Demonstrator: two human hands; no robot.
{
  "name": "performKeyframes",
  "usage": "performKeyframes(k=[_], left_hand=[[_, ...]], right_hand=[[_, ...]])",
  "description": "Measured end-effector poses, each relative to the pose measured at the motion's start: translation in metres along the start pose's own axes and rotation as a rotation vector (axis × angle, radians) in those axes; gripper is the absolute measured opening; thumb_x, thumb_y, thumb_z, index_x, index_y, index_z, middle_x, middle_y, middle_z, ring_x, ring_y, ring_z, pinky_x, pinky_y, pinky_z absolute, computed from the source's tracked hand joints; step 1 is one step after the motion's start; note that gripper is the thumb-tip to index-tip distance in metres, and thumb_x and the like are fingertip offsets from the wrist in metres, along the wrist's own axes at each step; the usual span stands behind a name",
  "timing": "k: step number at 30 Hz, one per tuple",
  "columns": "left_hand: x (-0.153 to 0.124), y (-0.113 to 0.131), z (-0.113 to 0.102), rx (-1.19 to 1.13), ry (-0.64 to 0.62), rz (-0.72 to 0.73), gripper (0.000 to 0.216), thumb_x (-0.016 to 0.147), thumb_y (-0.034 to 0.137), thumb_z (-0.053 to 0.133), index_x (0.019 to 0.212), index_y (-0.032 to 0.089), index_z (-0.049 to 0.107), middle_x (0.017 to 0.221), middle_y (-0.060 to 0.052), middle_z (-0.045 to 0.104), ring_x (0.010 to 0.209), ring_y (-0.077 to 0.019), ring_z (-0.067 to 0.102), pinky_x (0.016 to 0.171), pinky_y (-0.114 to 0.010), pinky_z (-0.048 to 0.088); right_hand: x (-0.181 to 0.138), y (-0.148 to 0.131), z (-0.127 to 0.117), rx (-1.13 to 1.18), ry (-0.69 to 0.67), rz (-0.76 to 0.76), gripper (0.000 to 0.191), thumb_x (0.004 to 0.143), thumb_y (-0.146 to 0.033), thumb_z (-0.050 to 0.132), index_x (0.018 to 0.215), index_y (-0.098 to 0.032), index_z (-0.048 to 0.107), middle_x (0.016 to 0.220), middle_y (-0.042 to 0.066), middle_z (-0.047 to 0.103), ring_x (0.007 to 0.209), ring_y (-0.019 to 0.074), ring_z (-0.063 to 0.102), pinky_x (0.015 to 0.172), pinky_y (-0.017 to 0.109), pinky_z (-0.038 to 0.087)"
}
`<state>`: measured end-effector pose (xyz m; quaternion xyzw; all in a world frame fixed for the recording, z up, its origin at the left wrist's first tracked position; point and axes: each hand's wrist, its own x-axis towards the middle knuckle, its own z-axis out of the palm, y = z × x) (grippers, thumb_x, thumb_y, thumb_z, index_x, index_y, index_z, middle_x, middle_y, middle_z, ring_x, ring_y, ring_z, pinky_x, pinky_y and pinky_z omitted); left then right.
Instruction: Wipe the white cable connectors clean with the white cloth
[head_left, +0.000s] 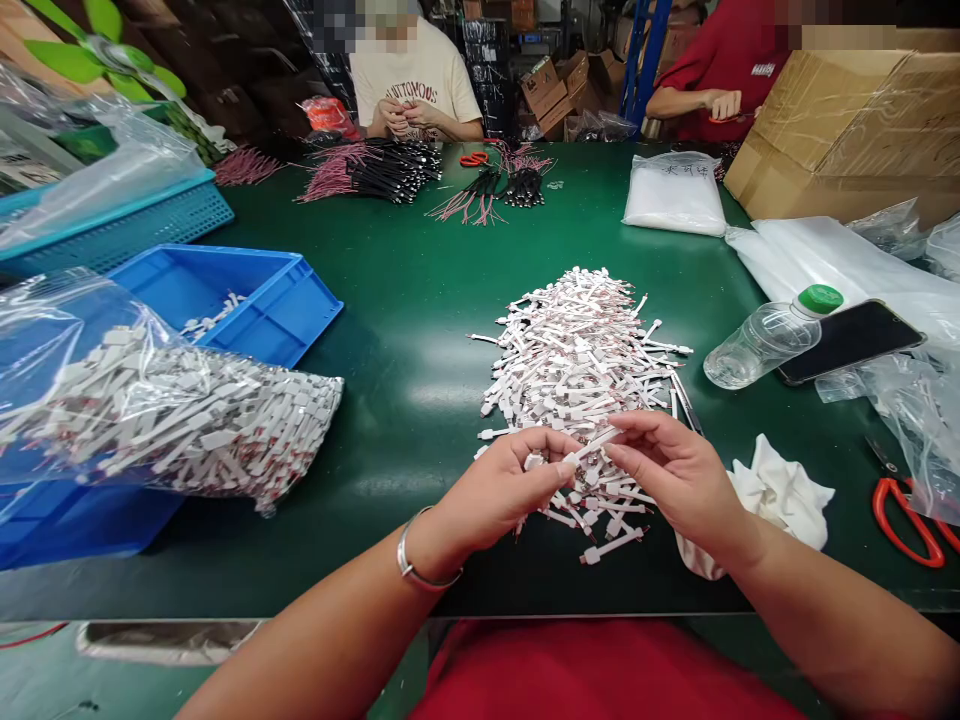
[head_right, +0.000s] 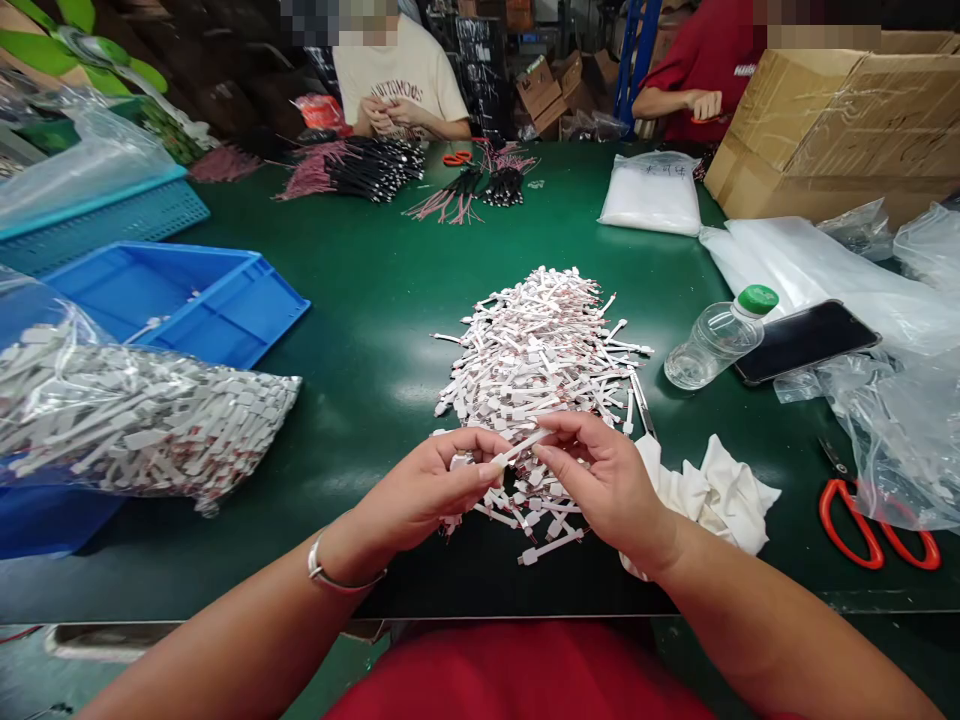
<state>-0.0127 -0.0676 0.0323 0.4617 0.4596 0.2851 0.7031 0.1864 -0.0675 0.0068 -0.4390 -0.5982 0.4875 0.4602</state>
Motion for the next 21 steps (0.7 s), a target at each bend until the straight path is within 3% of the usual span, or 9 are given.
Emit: performKeyframes(k=[4, 10, 14, 17, 21], left_hand=[[-0.001, -0.001, -0.003, 0.001, 0.057, 0.034, 0.034, 0.075, 0.037, 0.070, 0.100, 0.016, 0.063, 0.063, 0.005, 0.051, 0.044, -0.0027, 0.032, 0.041, -0.017, 0.023], [-0.003, 0.002, 0.001, 0.119, 0.167, 0.200, 0.024, 0.075, 0.029, 0.072, 0.095, 0.018, 0.067, 0.078, -0.001, 0.061, 0.057, -0.0070, 0.046, 0.051, -0.019, 0.036], [-0.004, 0.003, 0.002, 0.144, 0.191, 0.184, 0.021, 0.076, 0.033, 0.070, 0.090, 0.017, 0.067, 0.069, 0.001, 0.059, 0.050, -0.0061, 0.043, 0.047, -0.018, 0.034], [-0.003, 0.002, 0.001, 0.061, 0.172, 0.129, 0.026, 0.077, 0.041, 0.068, 0.081, 0.016, 0.063, 0.063, 0.002, 0.055, 0.045, -0.0043, 0.036, 0.042, -0.017, 0.029], [0.002, -0.002, -0.001, -0.104, 0.155, 0.046, 0.034, 0.076, 0.047, 0.067, 0.072, 0.015, 0.056, 0.058, 0.003, 0.050, 0.041, -0.0033, 0.031, 0.037, -0.016, 0.022]], right_hand=[[0.001, -0.002, -0.006, -0.138, 0.024, -0.050, 0.016, 0.083, -0.028, 0.065, 0.099, -0.023, 0.066, 0.089, 0.003, 0.068, 0.081, 0.0167, 0.064, 0.078, 0.033, 0.053], [-0.001, -0.003, -0.006, -0.196, 0.045, -0.104, 0.015, 0.083, -0.027, 0.066, 0.098, -0.023, 0.066, 0.086, 0.002, 0.069, 0.078, 0.0161, 0.063, 0.075, 0.031, 0.053], [0.000, -0.007, -0.007, -0.248, 0.045, -0.112, 0.017, 0.085, -0.029, 0.064, 0.100, -0.024, 0.066, 0.086, 0.002, 0.068, 0.076, 0.0157, 0.062, 0.072, 0.029, 0.051], [0.003, -0.011, -0.009, -0.304, -0.047, -0.061, 0.015, 0.088, -0.032, 0.059, 0.093, -0.021, 0.066, 0.081, 0.002, 0.067, 0.072, 0.0149, 0.060, 0.069, 0.027, 0.048], [0.006, -0.015, -0.009, -0.257, -0.228, 0.063, 0.025, 0.091, -0.036, 0.050, 0.076, -0.018, 0.058, 0.065, -0.001, 0.057, 0.061, 0.0118, 0.050, 0.059, 0.024, 0.044]])
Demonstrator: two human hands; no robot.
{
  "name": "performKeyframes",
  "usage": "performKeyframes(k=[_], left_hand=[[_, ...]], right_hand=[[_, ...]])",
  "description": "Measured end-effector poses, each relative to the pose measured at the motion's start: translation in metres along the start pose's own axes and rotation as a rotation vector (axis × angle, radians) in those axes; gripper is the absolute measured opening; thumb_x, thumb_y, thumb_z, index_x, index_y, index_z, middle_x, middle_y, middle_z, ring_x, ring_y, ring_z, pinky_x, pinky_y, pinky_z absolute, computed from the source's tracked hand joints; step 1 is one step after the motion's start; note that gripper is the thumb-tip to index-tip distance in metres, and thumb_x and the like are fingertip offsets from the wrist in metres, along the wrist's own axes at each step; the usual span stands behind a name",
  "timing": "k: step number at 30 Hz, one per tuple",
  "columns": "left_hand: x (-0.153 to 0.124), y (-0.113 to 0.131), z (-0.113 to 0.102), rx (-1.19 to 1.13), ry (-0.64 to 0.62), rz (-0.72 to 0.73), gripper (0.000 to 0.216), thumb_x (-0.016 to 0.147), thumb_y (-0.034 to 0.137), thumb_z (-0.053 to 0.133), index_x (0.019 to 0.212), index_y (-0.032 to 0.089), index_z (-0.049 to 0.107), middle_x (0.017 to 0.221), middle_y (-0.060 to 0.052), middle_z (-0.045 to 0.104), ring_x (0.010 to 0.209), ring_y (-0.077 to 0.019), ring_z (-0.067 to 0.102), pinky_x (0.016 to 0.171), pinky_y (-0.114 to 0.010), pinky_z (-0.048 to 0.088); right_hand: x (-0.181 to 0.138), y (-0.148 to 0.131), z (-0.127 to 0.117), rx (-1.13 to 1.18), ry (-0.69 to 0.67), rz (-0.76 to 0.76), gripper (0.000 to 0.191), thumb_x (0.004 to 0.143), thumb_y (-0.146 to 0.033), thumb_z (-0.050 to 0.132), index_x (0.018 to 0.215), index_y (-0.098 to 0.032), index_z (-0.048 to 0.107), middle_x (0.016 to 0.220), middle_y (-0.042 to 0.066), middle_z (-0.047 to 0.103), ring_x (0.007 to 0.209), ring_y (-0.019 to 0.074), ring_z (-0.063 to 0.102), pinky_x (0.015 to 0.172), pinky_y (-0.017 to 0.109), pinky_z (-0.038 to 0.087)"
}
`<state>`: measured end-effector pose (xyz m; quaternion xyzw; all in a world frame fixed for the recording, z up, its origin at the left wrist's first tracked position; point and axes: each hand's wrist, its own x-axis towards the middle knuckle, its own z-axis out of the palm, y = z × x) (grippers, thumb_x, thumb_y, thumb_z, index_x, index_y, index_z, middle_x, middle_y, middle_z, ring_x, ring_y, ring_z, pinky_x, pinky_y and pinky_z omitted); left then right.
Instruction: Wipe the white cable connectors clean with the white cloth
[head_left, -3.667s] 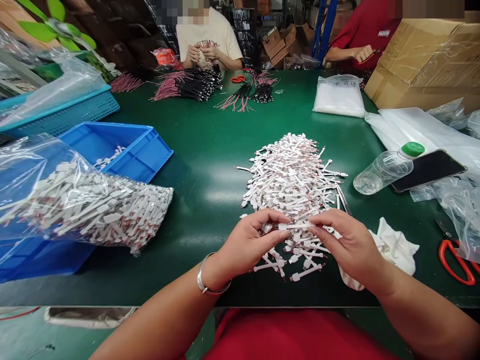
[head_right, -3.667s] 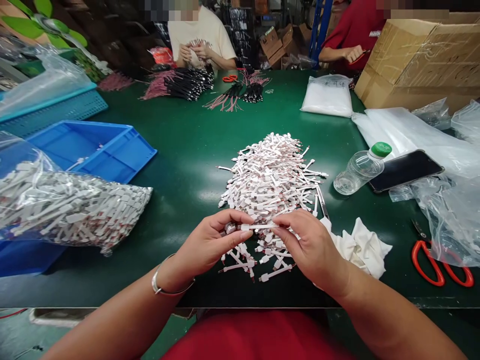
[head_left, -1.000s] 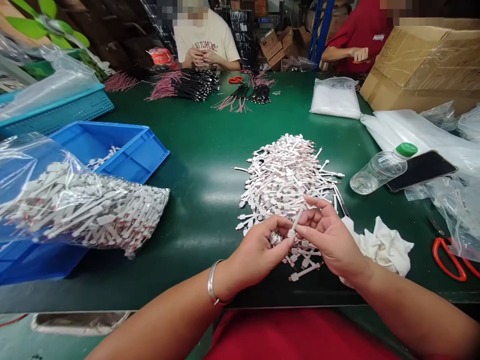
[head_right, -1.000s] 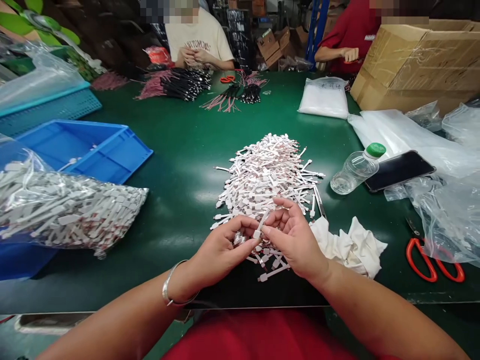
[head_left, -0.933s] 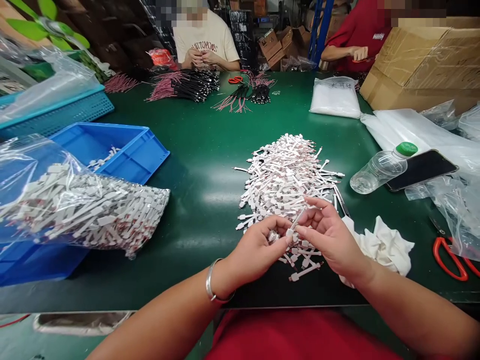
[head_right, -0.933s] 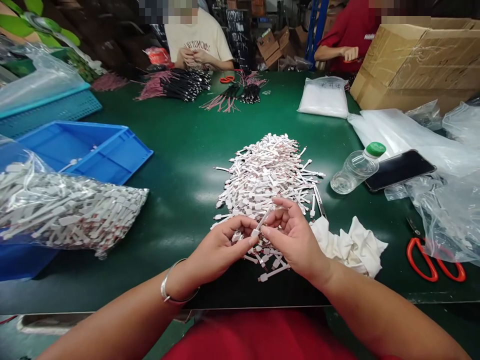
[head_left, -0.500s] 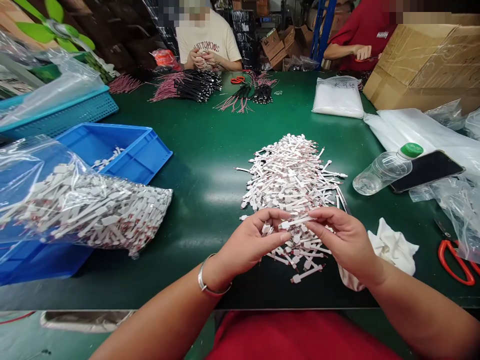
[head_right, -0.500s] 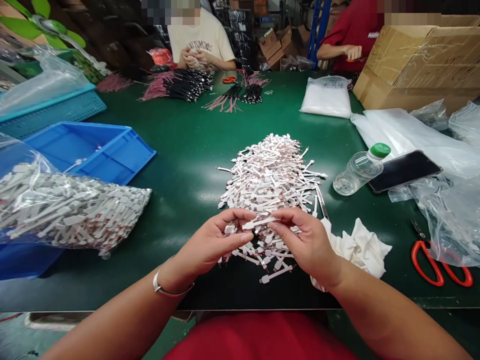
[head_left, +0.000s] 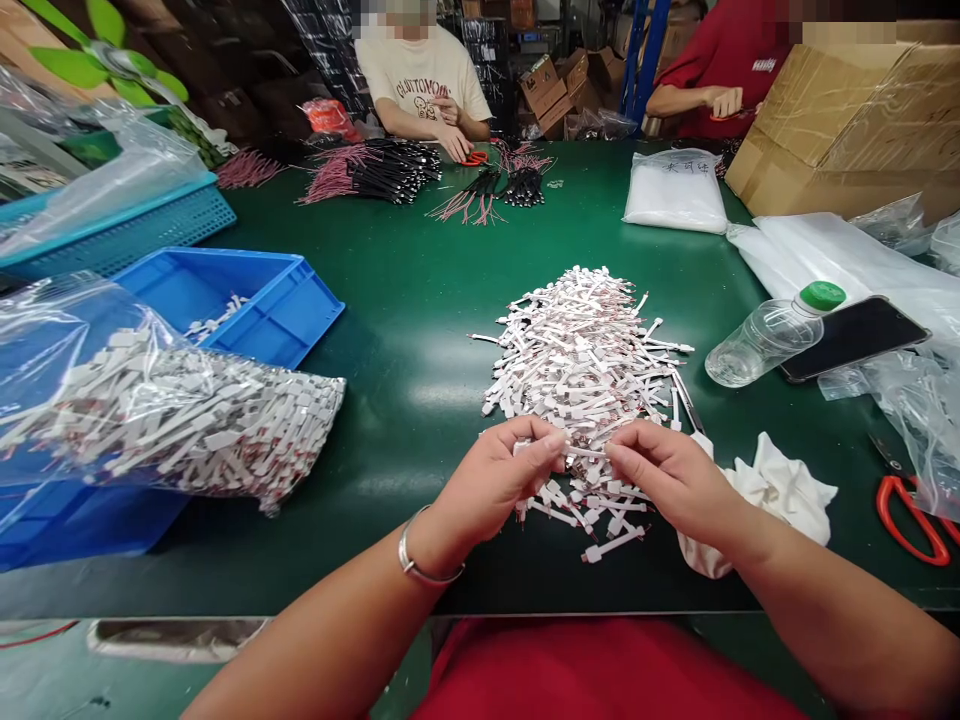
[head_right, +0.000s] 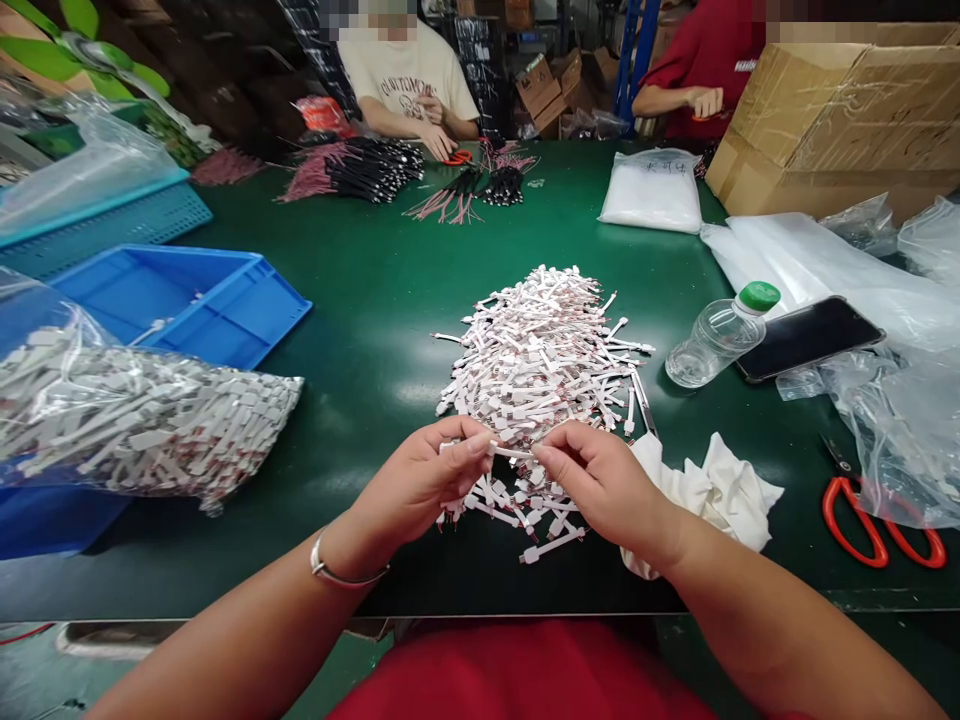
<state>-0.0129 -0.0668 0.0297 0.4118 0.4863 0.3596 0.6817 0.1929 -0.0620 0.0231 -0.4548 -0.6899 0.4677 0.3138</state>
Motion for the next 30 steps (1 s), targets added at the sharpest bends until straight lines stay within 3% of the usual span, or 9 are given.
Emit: performKeyframes(k=[4, 9, 13, 16, 20, 24, 30], left_hand=[[0.002, -0.003, 0.004, -0.090, 0.048, -0.011, 0.036, 0.072, 0.044, 0.071, 0.068, 0.014, 0.052, 0.054, 0.005, 0.046, 0.040, -0.0025, 0.030, 0.036, -0.015, 0.019], [0.002, -0.009, 0.010, -0.121, 0.117, 0.096, 0.034, 0.072, 0.043, 0.072, 0.070, 0.015, 0.053, 0.053, 0.006, 0.045, 0.040, -0.0022, 0.031, 0.037, -0.015, 0.020], [0.007, -0.003, 0.003, -0.169, 0.146, 0.118, 0.030, 0.073, 0.038, 0.071, 0.066, 0.015, 0.052, 0.049, 0.007, 0.043, 0.039, -0.0023, 0.031, 0.037, -0.014, 0.021], [0.011, 0.011, -0.007, -0.364, 0.152, 0.096, 0.031, 0.075, 0.033, 0.065, 0.059, 0.016, 0.045, 0.048, 0.007, 0.039, 0.037, -0.0029, 0.031, 0.033, -0.013, 0.020], [0.012, 0.023, -0.015, -0.565, 0.146, 0.037, 0.034, 0.080, 0.033, 0.062, 0.058, 0.016, 0.042, 0.054, 0.005, 0.043, 0.040, -0.0037, 0.040, 0.033, -0.012, 0.028], [0.011, 0.021, -0.014, -0.567, 0.166, -0.028, 0.024, 0.082, 0.029, 0.061, 0.069, 0.015, 0.048, 0.060, 0.003, 0.049, 0.043, -0.0041, 0.045, 0.036, -0.011, 0.035], [0.011, 0.018, -0.015, -0.541, 0.136, 0.015, 0.019, 0.079, 0.026, 0.064, 0.073, 0.015, 0.050, 0.060, 0.004, 0.049, 0.043, -0.0037, 0.044, 0.034, -0.010, 0.031]], right_hand=[[-0.001, -0.003, 0.004, 0.076, -0.130, 0.072, 0.030, 0.092, -0.039, 0.046, 0.071, -0.019, 0.051, 0.063, -0.002, 0.049, 0.059, 0.0105, 0.044, 0.055, 0.023, 0.040], [-0.005, -0.005, 0.013, -0.008, -0.217, 0.009, 0.026, 0.094, -0.032, 0.044, 0.072, -0.019, 0.050, 0.064, -0.002, 0.051, 0.060, 0.0107, 0.046, 0.056, 0.022, 0.040], [-0.007, 0.002, 0.023, -0.233, -0.163, -0.165, 0.020, 0.095, -0.028, 0.045, 0.081, -0.019, 0.057, 0.070, 0.000, 0.057, 0.065, 0.0131, 0.051, 0.063, 0.025, 0.042], [-0.010, 0.008, 0.034, -0.498, -0.137, -0.313, 0.015, 0.093, -0.026, 0.050, 0.089, -0.017, 0.061, 0.081, 0.005, 0.063, 0.077, 0.0182, 0.055, 0.072, 0.031, 0.041], [-0.012, 0.010, 0.051, -0.781, -0.107, -0.386, 0.014, 0.088, -0.029, 0.059, 0.080, -0.018, 0.062, 0.078, 0.005, 0.060, 0.077, 0.0205, 0.050, 0.071, 0.033, 0.034], [-0.008, 0.007, 0.063, -0.928, -0.025, -0.423, 0.022, 0.086, -0.037, 0.061, 0.075, -0.019, 0.060, 0.075, 0.004, 0.058, 0.075, 0.0211, 0.046, 0.070, 0.034, 0.028], [-0.004, 0.010, 0.065, -1.009, -0.009, -0.487, 0.021, 0.088, -0.017, 0.054, 0.068, -0.019, 0.057, 0.069, 0.004, 0.055, 0.072, 0.0201, 0.042, 0.068, 0.035, 0.024]])
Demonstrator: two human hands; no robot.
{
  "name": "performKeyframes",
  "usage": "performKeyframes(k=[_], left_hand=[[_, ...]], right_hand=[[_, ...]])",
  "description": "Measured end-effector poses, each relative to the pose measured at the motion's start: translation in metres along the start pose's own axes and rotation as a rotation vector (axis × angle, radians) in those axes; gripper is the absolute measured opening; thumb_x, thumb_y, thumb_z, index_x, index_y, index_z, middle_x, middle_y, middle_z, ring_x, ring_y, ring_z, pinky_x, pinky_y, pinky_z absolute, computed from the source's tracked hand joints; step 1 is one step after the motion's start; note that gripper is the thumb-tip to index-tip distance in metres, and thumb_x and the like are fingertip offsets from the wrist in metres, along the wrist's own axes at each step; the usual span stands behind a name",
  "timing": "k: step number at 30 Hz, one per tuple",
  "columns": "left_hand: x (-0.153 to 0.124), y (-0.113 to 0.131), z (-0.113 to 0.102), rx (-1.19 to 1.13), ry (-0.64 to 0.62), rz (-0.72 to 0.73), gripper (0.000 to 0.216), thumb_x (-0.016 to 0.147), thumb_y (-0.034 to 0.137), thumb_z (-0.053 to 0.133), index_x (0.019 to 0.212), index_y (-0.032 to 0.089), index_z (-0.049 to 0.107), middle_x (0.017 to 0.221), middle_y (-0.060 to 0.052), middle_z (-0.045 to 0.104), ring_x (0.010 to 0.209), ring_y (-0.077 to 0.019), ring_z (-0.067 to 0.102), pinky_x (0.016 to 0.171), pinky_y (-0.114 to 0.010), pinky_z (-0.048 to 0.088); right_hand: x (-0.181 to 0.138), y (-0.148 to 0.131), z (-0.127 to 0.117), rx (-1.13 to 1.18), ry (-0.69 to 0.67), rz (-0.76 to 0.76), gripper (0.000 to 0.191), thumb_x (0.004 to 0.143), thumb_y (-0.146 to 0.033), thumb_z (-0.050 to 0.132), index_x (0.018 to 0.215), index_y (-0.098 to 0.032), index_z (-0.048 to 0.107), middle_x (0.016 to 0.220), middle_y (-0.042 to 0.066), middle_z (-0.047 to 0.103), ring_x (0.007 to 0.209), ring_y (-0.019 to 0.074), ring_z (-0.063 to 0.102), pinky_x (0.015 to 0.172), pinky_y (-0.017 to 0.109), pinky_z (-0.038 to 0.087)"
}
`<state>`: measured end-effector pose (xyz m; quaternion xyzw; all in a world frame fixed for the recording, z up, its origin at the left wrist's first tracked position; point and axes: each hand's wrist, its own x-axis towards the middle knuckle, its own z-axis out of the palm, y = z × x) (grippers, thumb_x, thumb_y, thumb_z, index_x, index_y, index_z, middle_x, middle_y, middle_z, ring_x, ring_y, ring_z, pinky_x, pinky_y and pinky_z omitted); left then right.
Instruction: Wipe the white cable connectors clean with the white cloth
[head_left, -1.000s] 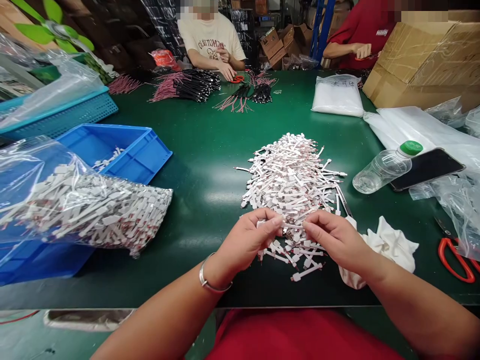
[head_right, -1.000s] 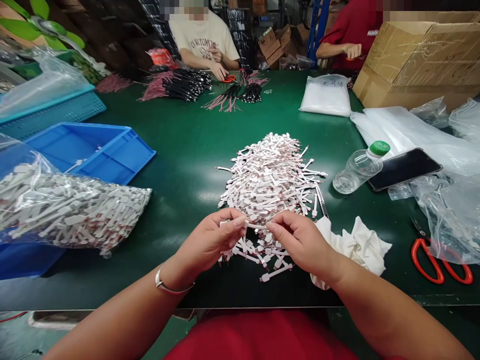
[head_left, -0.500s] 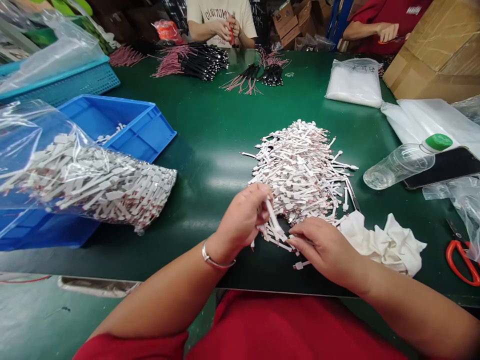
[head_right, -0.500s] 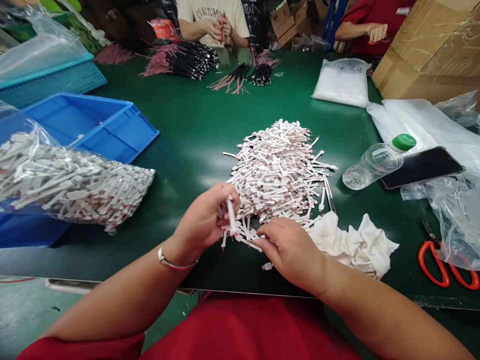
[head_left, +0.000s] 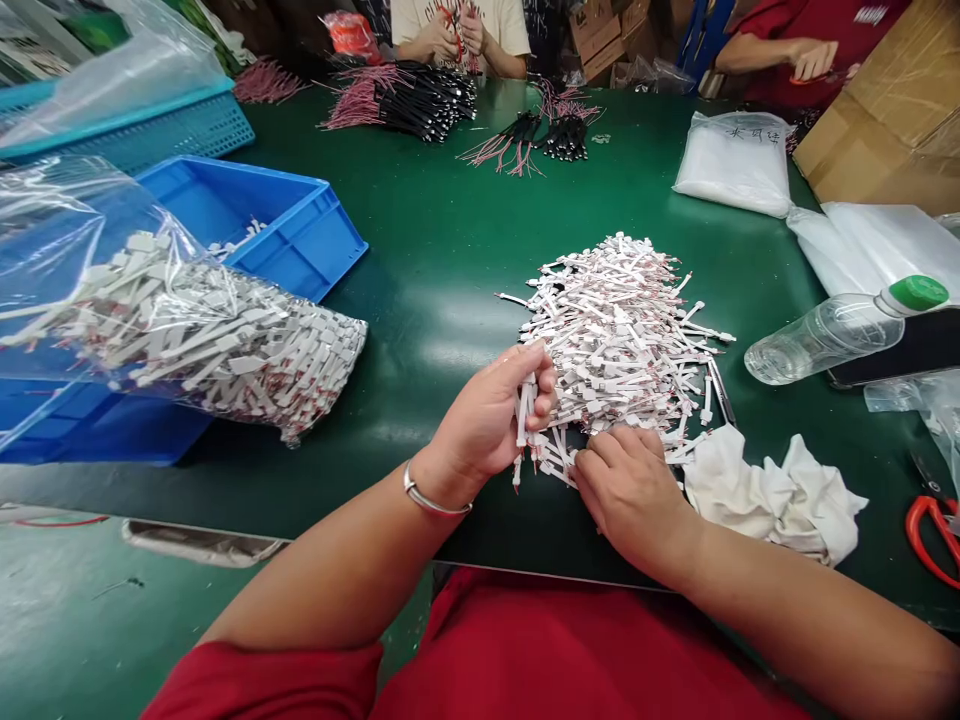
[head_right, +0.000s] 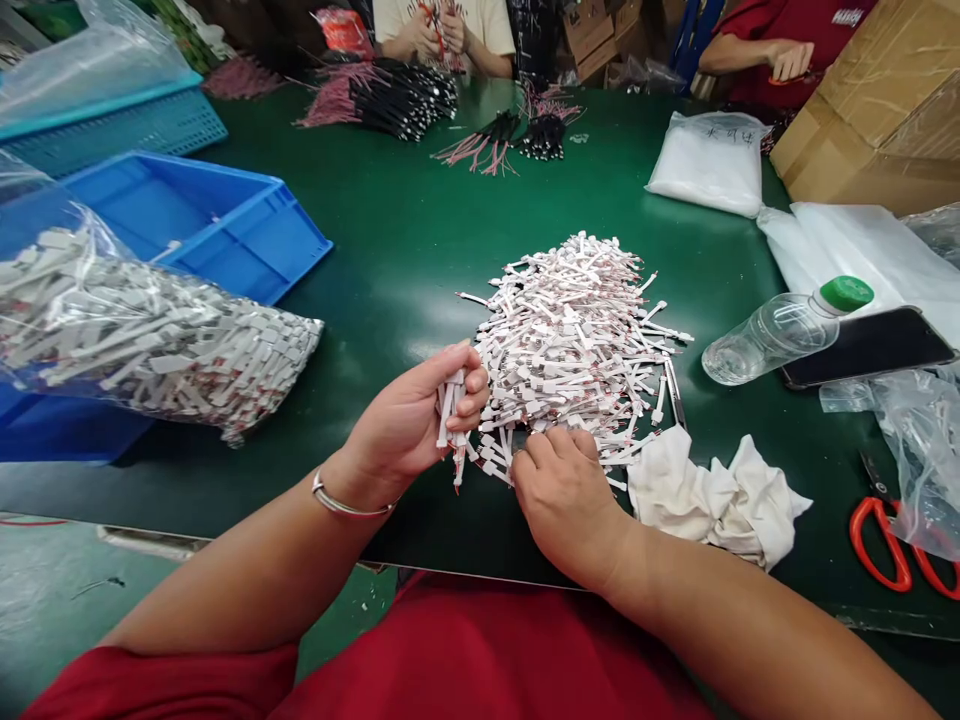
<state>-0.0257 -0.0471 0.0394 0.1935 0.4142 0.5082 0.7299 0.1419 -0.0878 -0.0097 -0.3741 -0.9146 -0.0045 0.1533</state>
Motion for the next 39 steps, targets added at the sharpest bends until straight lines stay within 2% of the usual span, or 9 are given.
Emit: performKeyframes(k=[3, 8, 13, 18, 24, 27, 31, 35, 39], left_hand=[[-0.001, -0.001, 0.000, 0.057, -0.001, 0.059, 0.020, 0.078, 0.026, 0.064, 0.073, 0.015, 0.049, 0.061, 0.004, 0.049, 0.043, -0.0035, 0.043, 0.034, -0.010, 0.029], [-0.002, -0.003, 0.000, 0.136, -0.010, 0.109, 0.020, 0.078, 0.027, 0.063, 0.073, 0.016, 0.047, 0.061, 0.004, 0.050, 0.040, -0.0028, 0.040, 0.032, -0.011, 0.027], [-0.002, -0.004, 0.000, 0.156, -0.001, 0.122, 0.023, 0.076, 0.028, 0.066, 0.073, 0.016, 0.046, 0.061, 0.005, 0.050, 0.042, -0.0032, 0.042, 0.033, -0.011, 0.027], [-0.004, -0.003, 0.001, 0.203, -0.010, 0.128, 0.026, 0.076, 0.030, 0.066, 0.071, 0.016, 0.045, 0.060, 0.005, 0.050, 0.039, -0.0021, 0.039, 0.033, -0.012, 0.024], [-0.005, -0.003, -0.002, 0.352, -0.025, 0.130, 0.028, 0.074, 0.034, 0.071, 0.076, 0.017, 0.048, 0.054, 0.008, 0.045, 0.040, -0.0022, 0.034, 0.036, -0.013, 0.019], [-0.004, -0.004, -0.005, 0.529, -0.068, 0.162, 0.026, 0.074, 0.033, 0.072, 0.081, 0.017, 0.054, 0.056, 0.007, 0.046, 0.046, -0.0032, 0.038, 0.042, -0.014, 0.028], [-0.007, -0.006, -0.005, 0.798, -0.147, 0.159, 0.027, 0.073, 0.033, 0.073, 0.089, 0.016, 0.059, 0.080, 0.001, 0.057, 0.060, -0.0061, 0.047, 0.054, -0.018, 0.038], [-0.010, -0.015, -0.002, 0.916, -0.253, 0.133, 0.039, 0.069, 0.029, 0.075, 0.103, 0.018, 0.059, 0.089, 0.000, 0.059, 0.056, -0.0057, 0.043, 0.051, -0.020, 0.037], [-0.011, -0.023, 0.000, 0.996, -0.293, 0.290, 0.028, 0.075, 0.026, 0.070, 0.100, 0.017, 0.066, 0.088, -0.004, 0.066, 0.074, -0.0125, 0.058, 0.070, -0.024, 0.046]], right_hand=[[0.000, -0.001, -0.001, 0.007, -0.005, 0.025, 0.019, 0.089, -0.024, 0.056, 0.071, -0.019, 0.059, 0.071, 0.004, 0.056, 0.073, 0.0209, 0.042, 0.069, 0.036, 0.024], [0.000, -0.005, 0.003, -0.034, -0.018, 0.031, 0.024, 0.088, -0.037, 0.059, 0.098, -0.016, 0.063, 0.080, 0.006, 0.060, 0.078, 0.0229, 0.044, 0.073, 0.038, 0.025], [0.000, -0.002, 0.003, -0.029, -0.025, 0.035, 0.015, 0.088, -0.024, 0.059, 0.075, -0.018, 0.062, 0.073, 0.004, 0.059, 0.076, 0.0210, 0.044, 0.073, 0.037, 0.025], [-0.003, 0.005, -0.006, 0.073, -0.033, 0.055, 0.017, 0.088, -0.022, 0.058, 0.073, -0.019, 0.064, 0.071, 0.004, 0.060, 0.074, 0.0203, 0.046, 0.071, 0.036, 0.028], [-0.008, 0.027, -0.024, 0.419, -0.068, 0.190, 0.024, 0.094, -0.023, 0.047, 0.081, -0.017, 0.066, 0.078, 0.006, 0.062, 0.077, 0.0188, 0.053, 0.073, 0.032, 0.038], [-0.010, 0.045, -0.038, 0.671, -0.063, 0.407, 0.023, 0.092, -0.031, 0.051, 0.078, -0.018, 0.064, 0.074, 0.003, 0.062, 0.070, 0.0158, 0.053, 0.067, 0.028, 0.040], [-0.012, 0.063, -0.051, 0.985, -0.040, 0.692, 0.027, 0.087, -0.043, 0.058, 0.077, -0.019, 0.064, 0.070, 0.001, 0.061, 0.067, 0.0138, 0.054, 0.063, 0.025, 0.041], [-0.011, 0.065, -0.053, 1.232, 0.004, 0.738, 0.028, 0.082, -0.044, 0.064, 0.074, -0.018, 0.065, 0.069, 0.000, 0.064, 0.068, 0.0125, 0.056, 0.065, 0.023, 0.044], [-0.010, 0.061, -0.050, 1.326, -0.014, 0.738, 0.025, 0.081, -0.042, 0.066, 0.075, -0.018, 0.066, 0.068, 0.000, 0.066, 0.068, 0.0122, 0.060, 0.066, 0.023, 0.047]])
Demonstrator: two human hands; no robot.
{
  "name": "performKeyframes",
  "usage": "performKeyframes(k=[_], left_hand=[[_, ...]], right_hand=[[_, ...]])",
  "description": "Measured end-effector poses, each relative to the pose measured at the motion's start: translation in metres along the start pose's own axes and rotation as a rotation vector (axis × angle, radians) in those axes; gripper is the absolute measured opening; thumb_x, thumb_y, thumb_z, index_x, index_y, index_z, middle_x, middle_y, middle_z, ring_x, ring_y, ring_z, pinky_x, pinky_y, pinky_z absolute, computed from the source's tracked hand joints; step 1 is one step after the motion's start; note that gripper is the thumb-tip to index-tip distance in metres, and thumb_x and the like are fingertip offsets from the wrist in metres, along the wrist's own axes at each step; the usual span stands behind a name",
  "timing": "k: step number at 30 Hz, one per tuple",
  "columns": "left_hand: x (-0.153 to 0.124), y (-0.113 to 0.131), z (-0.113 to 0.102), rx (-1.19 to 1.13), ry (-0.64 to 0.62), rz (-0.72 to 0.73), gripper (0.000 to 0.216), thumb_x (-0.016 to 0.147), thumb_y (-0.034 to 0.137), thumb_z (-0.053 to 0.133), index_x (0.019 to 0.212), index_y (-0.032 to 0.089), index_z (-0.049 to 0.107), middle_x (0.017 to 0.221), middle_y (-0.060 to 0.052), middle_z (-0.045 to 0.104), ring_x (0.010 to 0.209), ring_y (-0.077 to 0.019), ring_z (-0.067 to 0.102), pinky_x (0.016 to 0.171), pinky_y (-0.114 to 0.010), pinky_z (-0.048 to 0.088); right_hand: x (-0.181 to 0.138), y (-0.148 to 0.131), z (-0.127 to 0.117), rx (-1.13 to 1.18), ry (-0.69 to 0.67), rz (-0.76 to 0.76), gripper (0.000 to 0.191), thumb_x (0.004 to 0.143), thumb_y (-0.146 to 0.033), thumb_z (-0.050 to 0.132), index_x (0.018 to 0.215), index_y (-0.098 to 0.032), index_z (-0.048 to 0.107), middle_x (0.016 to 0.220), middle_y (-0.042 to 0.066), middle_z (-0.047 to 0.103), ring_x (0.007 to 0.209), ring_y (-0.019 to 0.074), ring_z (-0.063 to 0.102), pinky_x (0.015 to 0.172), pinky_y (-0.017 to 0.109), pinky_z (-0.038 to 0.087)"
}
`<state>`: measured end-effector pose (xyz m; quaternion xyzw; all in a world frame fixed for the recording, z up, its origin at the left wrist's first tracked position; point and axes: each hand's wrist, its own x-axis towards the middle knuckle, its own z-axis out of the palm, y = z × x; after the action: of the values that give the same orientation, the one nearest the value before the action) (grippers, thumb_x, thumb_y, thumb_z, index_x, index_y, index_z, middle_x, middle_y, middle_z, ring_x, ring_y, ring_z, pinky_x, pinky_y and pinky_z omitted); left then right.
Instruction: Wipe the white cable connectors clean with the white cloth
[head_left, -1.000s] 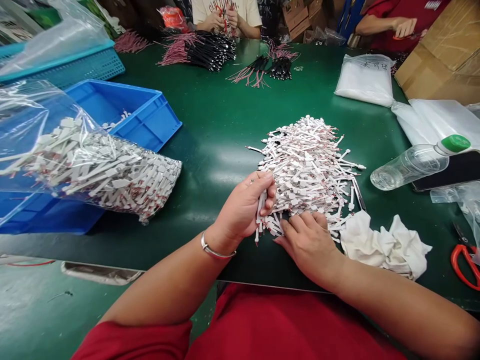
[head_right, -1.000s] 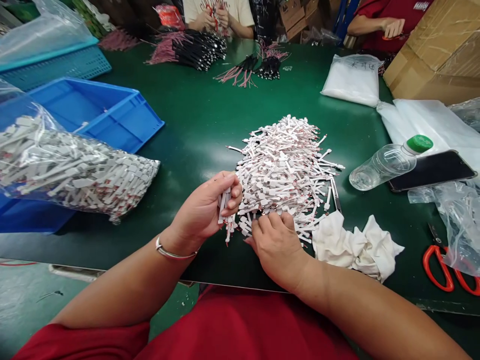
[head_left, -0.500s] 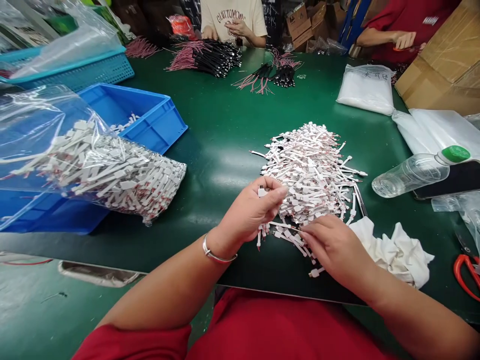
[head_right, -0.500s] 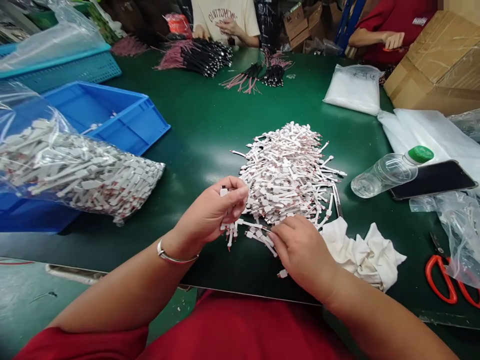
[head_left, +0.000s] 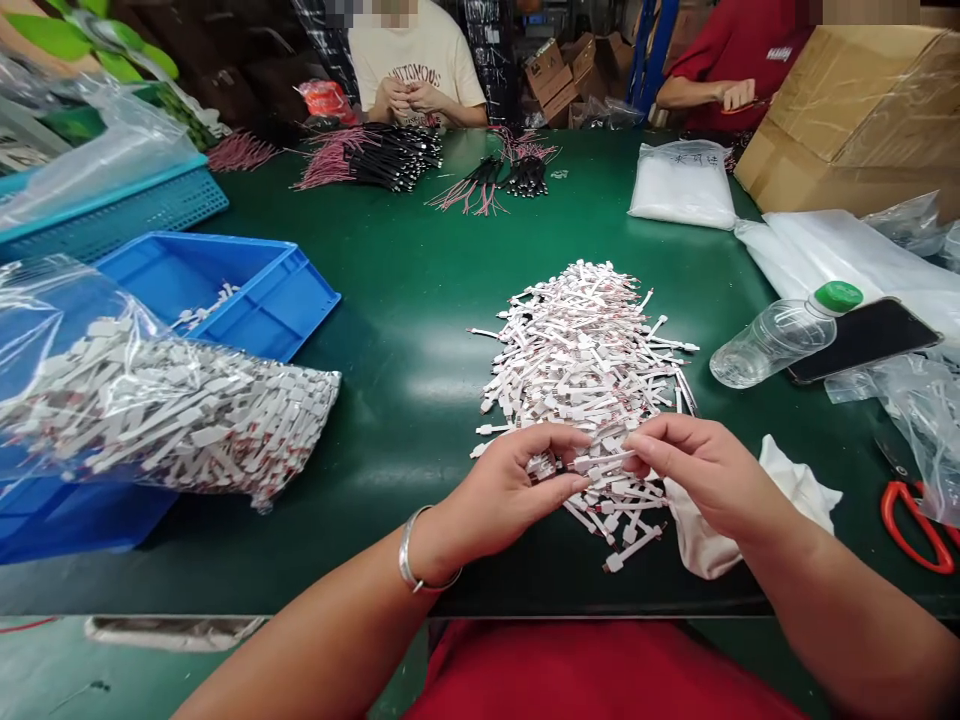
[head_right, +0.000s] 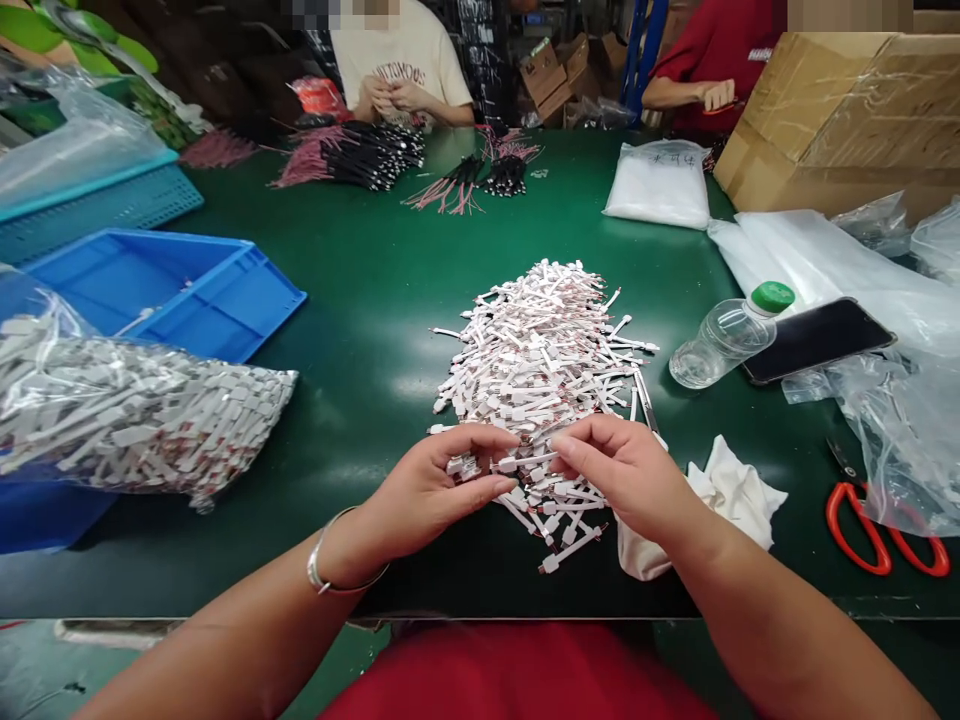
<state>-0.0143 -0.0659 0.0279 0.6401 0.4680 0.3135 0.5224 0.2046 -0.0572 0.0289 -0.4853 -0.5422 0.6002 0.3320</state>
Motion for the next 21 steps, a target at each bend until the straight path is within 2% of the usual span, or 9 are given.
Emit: performKeyframes(k=[3, 8, 11, 14, 18, 21], left_hand=[[0.000, 0.000, 0.001, 0.060, 0.029, 0.047, 0.019, 0.079, 0.028, 0.066, 0.092, 0.015, 0.070, 0.090, -0.007, 0.071, 0.084, -0.0163, 0.063, 0.080, -0.026, 0.046], [-0.001, 0.000, -0.002, 0.062, 0.065, 0.029, 0.023, 0.081, 0.032, 0.064, 0.097, 0.015, 0.070, 0.094, -0.008, 0.072, 0.086, -0.0176, 0.064, 0.079, -0.027, 0.047], [-0.001, 0.001, -0.002, 0.041, 0.070, 0.016, 0.023, 0.081, 0.033, 0.064, 0.096, 0.016, 0.070, 0.091, -0.006, 0.071, 0.083, -0.0161, 0.062, 0.076, -0.025, 0.046], [0.000, 0.002, -0.002, -0.042, 0.072, -0.040, 0.023, 0.080, 0.035, 0.065, 0.093, 0.016, 0.069, 0.079, -0.003, 0.067, 0.069, -0.0121, 0.057, 0.065, -0.022, 0.043], [0.001, 0.002, -0.001, -0.245, 0.036, -0.144, 0.028, 0.081, 0.042, 0.063, 0.076, 0.015, 0.060, 0.055, 0.004, 0.049, 0.047, -0.0056, 0.038, 0.047, -0.019, 0.032], [0.001, -0.002, 0.001, -0.361, 0.029, -0.212, 0.035, 0.081, 0.048, 0.062, 0.072, 0.015, 0.055, 0.054, 0.005, 0.046, 0.044, -0.0038, 0.032, 0.042, -0.017, 0.025]], right_hand=[[-0.001, 0.001, 0.003, -0.045, 0.008, -0.081, 0.021, 0.084, -0.039, 0.063, 0.081, -0.019, 0.068, 0.074, 0.001, 0.068, 0.071, 0.0132, 0.063, 0.067, 0.024, 0.049], [-0.003, 0.002, 0.005, -0.406, 0.103, -0.443, 0.014, 0.086, -0.027, 0.062, 0.096, -0.020, 0.069, 0.089, 0.003, 0.072, 0.082, 0.0146, 0.065, 0.076, 0.026, 0.049], [-0.003, 0.003, 0.005, -0.513, 0.107, -0.535, 0.015, 0.086, -0.024, 0.062, 0.098, -0.020, 0.069, 0.089, 0.003, 0.072, 0.081, 0.0143, 0.065, 0.076, 0.025, 0.049], [-0.004, 0.001, 0.005, -0.529, 0.079, -0.494, 0.013, 0.089, -0.025, 0.058, 0.094, -0.021, 0.069, 0.087, 0.002, 0.072, 0.078, 0.0137, 0.065, 0.074, 0.024, 0.048], [-0.006, -0.003, 0.008, -0.371, -0.087, -0.244, 0.028, 0.092, -0.034, 0.050, 0.074, -0.018, 0.064, 0.068, 0.001, 0.066, 0.064, 0.0121, 0.059, 0.062, 0.022, 0.047], [-0.006, -0.004, 0.013, -0.216, -0.172, -0.081, 0.034, 0.091, -0.040, 0.051, 0.067, -0.017, 0.060, 0.062, 0.000, 0.062, 0.059, 0.0111, 0.056, 0.058, 0.021, 0.046]])
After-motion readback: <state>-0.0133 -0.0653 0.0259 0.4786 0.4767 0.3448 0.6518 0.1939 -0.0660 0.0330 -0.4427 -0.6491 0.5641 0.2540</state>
